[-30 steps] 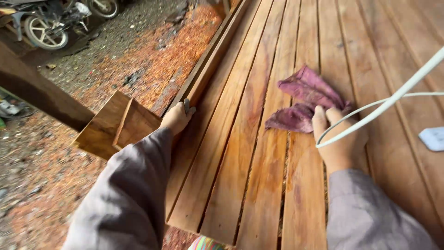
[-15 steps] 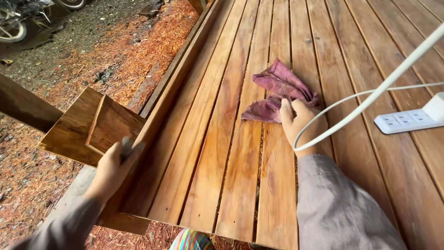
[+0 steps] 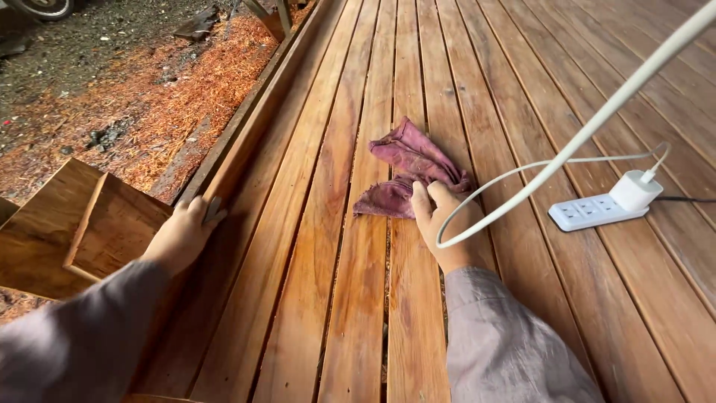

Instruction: The person sits on the ground and sands a wooden slatted surface using a sanding block. They move a purple cloth aside to reach different areas and continue sanding the planks and edges of the wooden structure.

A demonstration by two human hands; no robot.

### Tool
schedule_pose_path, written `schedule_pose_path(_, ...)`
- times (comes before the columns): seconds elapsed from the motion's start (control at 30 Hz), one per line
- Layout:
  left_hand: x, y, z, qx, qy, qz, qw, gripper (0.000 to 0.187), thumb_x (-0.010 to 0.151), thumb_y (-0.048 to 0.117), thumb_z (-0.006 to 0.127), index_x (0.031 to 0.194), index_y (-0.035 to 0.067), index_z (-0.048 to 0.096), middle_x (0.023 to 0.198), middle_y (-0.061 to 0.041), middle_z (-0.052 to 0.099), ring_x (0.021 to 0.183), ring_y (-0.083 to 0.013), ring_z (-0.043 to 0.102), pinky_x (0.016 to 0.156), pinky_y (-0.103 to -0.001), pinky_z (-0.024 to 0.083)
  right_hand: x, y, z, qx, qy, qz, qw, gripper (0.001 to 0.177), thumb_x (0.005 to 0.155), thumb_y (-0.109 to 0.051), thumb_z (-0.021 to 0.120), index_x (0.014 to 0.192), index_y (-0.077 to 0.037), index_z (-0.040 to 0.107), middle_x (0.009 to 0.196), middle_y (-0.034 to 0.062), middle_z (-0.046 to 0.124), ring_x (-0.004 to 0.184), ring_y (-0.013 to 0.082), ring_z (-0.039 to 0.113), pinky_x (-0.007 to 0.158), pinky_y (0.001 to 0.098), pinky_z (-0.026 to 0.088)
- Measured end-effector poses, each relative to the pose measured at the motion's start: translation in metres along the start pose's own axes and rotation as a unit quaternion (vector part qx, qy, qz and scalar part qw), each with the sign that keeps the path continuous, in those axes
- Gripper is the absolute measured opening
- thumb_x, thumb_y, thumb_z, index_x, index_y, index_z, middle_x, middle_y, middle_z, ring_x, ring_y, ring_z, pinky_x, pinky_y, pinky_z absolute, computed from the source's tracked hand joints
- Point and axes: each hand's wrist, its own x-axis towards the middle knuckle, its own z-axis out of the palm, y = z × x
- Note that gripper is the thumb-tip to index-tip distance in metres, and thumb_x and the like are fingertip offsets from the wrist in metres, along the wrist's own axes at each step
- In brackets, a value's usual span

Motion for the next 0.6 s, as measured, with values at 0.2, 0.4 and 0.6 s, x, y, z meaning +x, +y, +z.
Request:
schedule_pose_path(0.2,0.065,-0.002,0.022,-0.009,0.028,-0.003,1.000,0.035,0.101,0.031,0.062,0.115,0.001,0.052,0.103,-0.030,0.063,0.092,-0.0583,0.070,0.076,-0.064,0.059,-0.007,0.027,0.018,-0.023,0.021,0.027,0.999,0.039,0.097,-0.042,0.071,0.067,-0.020,0.060,0.051,0.0110,0.057,0.055,0.0367,0.066,0.049,0.0427,0.052)
schedule_pose_path(0.4,-0.051,0.049,-0.054,-0.106,0.002,-0.113,0.988,0.047,0.103,0.048,0.059,0.107,0.002,0.049,0.100,-0.032,0.070,0.097,-0.0540,0.065,0.081,-0.053,0.049,-0.001,0.013,0.006,-0.022,-0.040,0.026,0.999,0.045,0.102,-0.037,0.063,0.067,-0.013,0.051,0.056,0.0176,0.059,0.053,0.0450,0.056,0.049,0.0558,0.037)
schedule_pose_path(0.6,-0.187,-0.004,-0.043,-0.052,0.008,-0.148,0.988,0.031,0.094,0.032,0.070,0.099,0.009,0.051,0.082,-0.017,0.070,0.070,-0.0384,0.071,0.069,-0.045,0.053,0.001,0.008,0.007,0.006,-0.038,0.028,0.999,0.043,0.100,-0.032,0.064,0.066,-0.009,0.051,0.062,0.0146,0.060,0.056,0.0415,0.057,0.050,0.0539,0.036)
